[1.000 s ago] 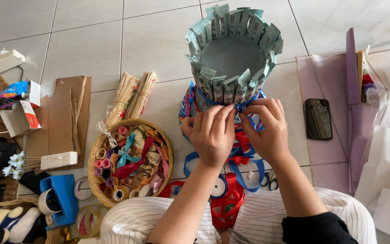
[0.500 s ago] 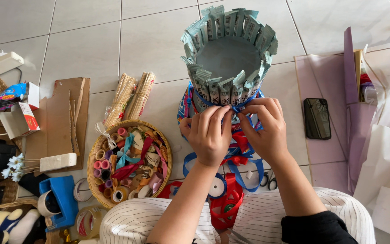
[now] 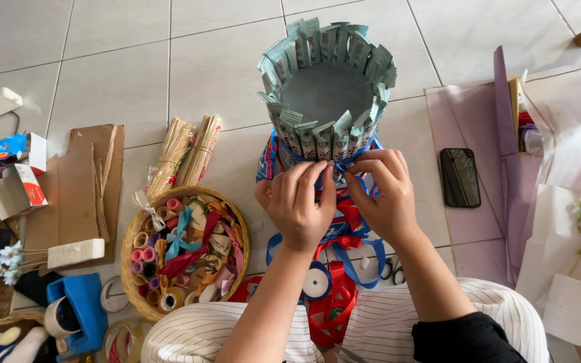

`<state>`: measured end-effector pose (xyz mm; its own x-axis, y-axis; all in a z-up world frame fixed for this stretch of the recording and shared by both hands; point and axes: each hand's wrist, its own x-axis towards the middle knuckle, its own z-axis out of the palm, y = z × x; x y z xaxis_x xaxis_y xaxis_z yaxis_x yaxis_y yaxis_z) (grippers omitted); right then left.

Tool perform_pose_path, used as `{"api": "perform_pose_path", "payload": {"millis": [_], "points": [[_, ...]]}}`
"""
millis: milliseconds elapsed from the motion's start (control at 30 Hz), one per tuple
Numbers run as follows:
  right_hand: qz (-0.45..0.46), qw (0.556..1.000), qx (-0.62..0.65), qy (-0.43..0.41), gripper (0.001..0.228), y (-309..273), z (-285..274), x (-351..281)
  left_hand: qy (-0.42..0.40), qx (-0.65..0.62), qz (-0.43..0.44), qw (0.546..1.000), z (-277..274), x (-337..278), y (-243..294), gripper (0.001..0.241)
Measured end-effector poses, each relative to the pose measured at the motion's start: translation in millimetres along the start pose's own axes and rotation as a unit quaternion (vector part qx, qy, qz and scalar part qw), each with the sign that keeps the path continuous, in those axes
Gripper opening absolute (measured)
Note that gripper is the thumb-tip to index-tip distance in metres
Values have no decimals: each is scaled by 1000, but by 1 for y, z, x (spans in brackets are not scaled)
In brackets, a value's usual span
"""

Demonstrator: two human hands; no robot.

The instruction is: The person assembles a decorative gift by hand, tying blue and red ribbons around a cylindrical base decorated with folded paper bills and cutting tape with scissors.

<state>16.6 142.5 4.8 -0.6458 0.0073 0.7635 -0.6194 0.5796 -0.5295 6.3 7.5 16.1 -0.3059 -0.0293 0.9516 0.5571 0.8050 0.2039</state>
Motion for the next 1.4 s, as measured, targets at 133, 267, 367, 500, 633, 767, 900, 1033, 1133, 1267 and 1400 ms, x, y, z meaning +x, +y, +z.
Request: {"api": "perform_pose_path", "payload": {"millis": [133,267,367,500,633,767,900,1033,1133,1267,1400], "points": [[-15,1000,-21,10,8,-6,-1,5,4,45,38,998,-5,5,0,7],[3,1000,-5,27,10,-8,-1,8,-31,68,63,995,-7,7,0,2],[-3,999,10,38,10,-5,3,5,-56,82,68,993,-5,2,-2,3],[-10,999,0,41,8,-2,2,3,-61,100,75,990,-1,1,-1,3],[-6,999,7,33,9,-1,2,2,-73,117,85,987,0,2,-1,3],[2,1000,9,20,9,0,3,-1,-86,130,100,983,-1,1,-3,4],[-16,999,10,28,7,4,3,1,-83,146,109,980,4,-6,-8,8],[-11,1000,-2,23,7,3,2,0,-63,130,105,984,5,-10,-9,8],[-4,1000,1,16,8,3,1,1,-41,117,96,988,4,-13,-9,6],[-2,1000,9,10,8,4,1,1,-21,105,80,991,5,-11,-9,11],[-2,1000,9,9,9,4,1,0,-24,107,84,990,2,-5,-6,5]]}}
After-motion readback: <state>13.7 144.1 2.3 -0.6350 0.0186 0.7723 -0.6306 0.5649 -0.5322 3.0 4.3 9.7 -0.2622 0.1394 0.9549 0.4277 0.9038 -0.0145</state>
